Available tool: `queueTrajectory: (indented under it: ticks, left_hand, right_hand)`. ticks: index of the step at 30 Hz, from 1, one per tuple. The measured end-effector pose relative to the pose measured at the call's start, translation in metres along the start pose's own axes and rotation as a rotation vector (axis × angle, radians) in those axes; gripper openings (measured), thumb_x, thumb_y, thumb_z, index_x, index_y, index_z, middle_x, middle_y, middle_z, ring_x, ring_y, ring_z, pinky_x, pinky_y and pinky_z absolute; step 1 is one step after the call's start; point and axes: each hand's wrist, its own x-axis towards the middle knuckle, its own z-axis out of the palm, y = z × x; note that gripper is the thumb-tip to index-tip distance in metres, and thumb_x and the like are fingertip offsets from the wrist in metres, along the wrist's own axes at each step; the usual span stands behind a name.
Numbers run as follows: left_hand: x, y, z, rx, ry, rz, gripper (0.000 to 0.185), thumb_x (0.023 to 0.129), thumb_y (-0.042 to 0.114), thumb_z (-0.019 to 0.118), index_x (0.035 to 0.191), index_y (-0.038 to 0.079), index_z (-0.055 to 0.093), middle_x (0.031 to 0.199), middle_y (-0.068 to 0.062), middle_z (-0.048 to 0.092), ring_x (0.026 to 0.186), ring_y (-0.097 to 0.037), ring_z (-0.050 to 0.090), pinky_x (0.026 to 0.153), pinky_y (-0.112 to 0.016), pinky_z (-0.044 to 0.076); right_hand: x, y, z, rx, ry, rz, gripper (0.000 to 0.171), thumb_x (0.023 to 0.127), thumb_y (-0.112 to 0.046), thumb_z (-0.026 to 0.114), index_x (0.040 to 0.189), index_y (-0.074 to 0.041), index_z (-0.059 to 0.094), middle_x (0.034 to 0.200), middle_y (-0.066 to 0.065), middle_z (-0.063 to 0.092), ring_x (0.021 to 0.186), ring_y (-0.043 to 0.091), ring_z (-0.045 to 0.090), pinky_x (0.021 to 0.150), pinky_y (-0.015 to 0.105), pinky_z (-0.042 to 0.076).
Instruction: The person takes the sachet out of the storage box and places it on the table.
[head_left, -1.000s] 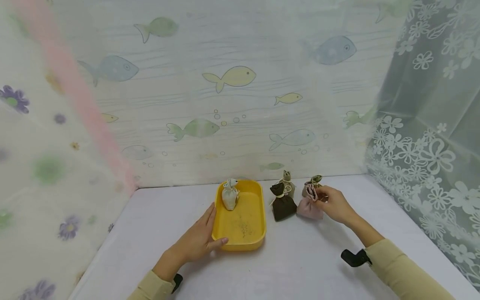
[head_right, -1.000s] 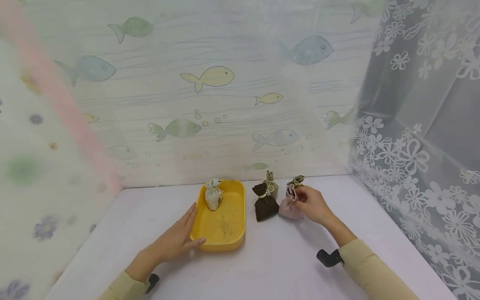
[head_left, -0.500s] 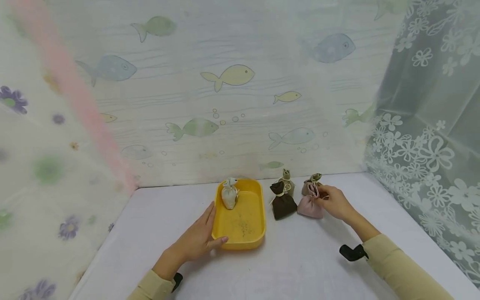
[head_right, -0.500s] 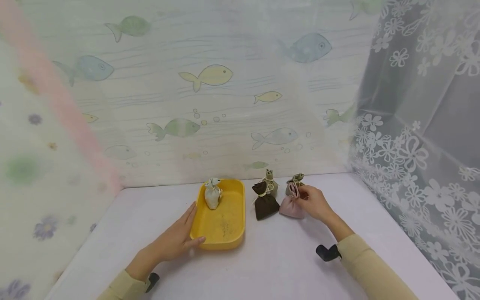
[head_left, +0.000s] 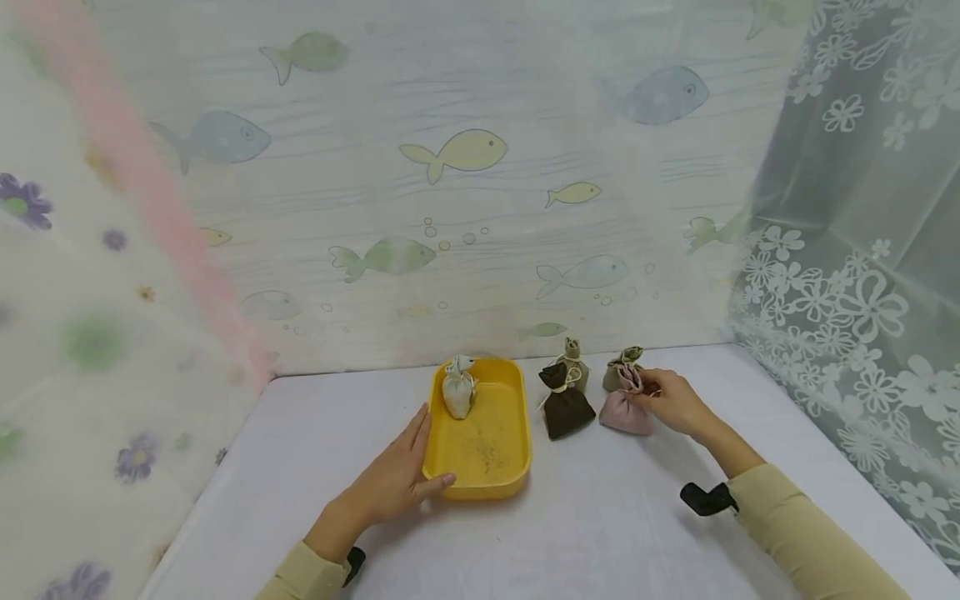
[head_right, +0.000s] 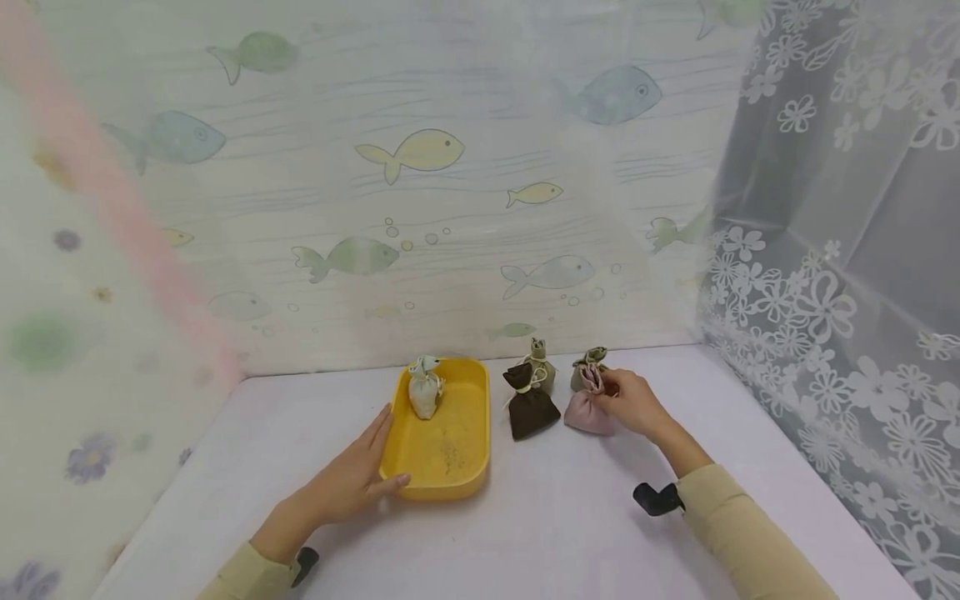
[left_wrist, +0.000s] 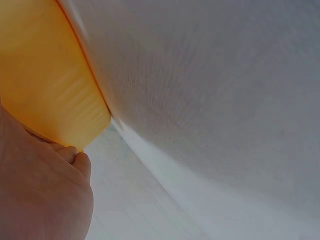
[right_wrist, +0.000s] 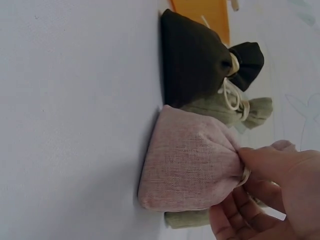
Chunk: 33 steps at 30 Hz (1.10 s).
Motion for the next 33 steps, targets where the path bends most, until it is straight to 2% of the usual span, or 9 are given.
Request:
queueTrajectory:
  ticks: [6,10,16,21,28,33]
  left_hand:
    - [-0.001,0.000,0.000,0.000,-0.018,-0.005,0.108,0.097,0.067,0.055,0.163,-0.002,0.005,0.172,-0.015,-0.002,0.157,-0.030,0.013,0.124,-0.048,0.022]
    - [-0.001,0.000,0.000,0.005,-0.018,-0.003,0.107,0.097,0.066,0.055,0.162,-0.003,0.006,0.172,-0.015,-0.002,0.157,-0.030,0.013,0.125,-0.048,0.021]
    - [0.000,0.000,-0.002,-0.016,-0.011,0.007,0.107,0.097,0.064,0.057,0.162,-0.003,0.005,0.171,-0.014,-0.003,0.157,-0.029,0.011,0.125,-0.047,0.020]
    - [0.000,0.000,-0.001,-0.013,-0.009,0.013,0.107,0.097,0.065,0.057,0.162,-0.003,0.006,0.171,-0.014,-0.002,0.157,-0.029,0.012,0.125,-0.047,0.020]
    - [0.000,-0.001,-0.001,-0.014,-0.004,0.012,0.107,0.097,0.065,0.056,0.162,-0.002,0.006,0.172,-0.014,-0.002,0.157,-0.029,0.013,0.124,-0.048,0.022]
    - [0.000,-0.001,-0.001,-0.015,-0.010,0.005,0.108,0.097,0.067,0.055,0.163,-0.002,0.005,0.172,-0.013,-0.003,0.157,-0.028,0.013,0.125,-0.047,0.021]
  right_hand:
    - [-0.008,-0.001,-0.002,-0.023,0.051,0.007,0.039,0.093,-0.012,0.074,0.123,0.012,0.064,0.113,0.024,0.067,0.097,0.035,0.065,0.074,0.035,0.054]
    - [-0.017,-0.001,-0.006,-0.038,0.071,0.013,0.040,0.092,-0.012,0.076,0.123,0.011,0.064,0.118,0.027,0.065,0.099,0.037,0.064,0.077,0.039,0.055]
    - [-0.027,-0.006,-0.010,-0.069,0.077,0.002,0.037,0.093,-0.012,0.076,0.121,0.010,0.065,0.115,0.023,0.066,0.098,0.034,0.063,0.079,0.040,0.055]
    - [-0.035,-0.020,-0.012,-0.067,0.070,-0.019,0.032,0.093,-0.012,0.076,0.117,0.007,0.068,0.113,0.020,0.068,0.099,0.034,0.063,0.077,0.036,0.056]
    - [-0.038,-0.043,-0.009,-0.029,0.036,-0.086,0.024,0.093,-0.007,0.074,0.113,0.005,0.070,0.107,0.013,0.070,0.097,0.029,0.065,0.076,0.031,0.055]
    - [-0.035,-0.060,-0.005,-0.001,0.022,-0.146,0.024,0.092,-0.004,0.073,0.114,0.005,0.070,0.106,0.013,0.070,0.095,0.026,0.065,0.079,0.034,0.055]
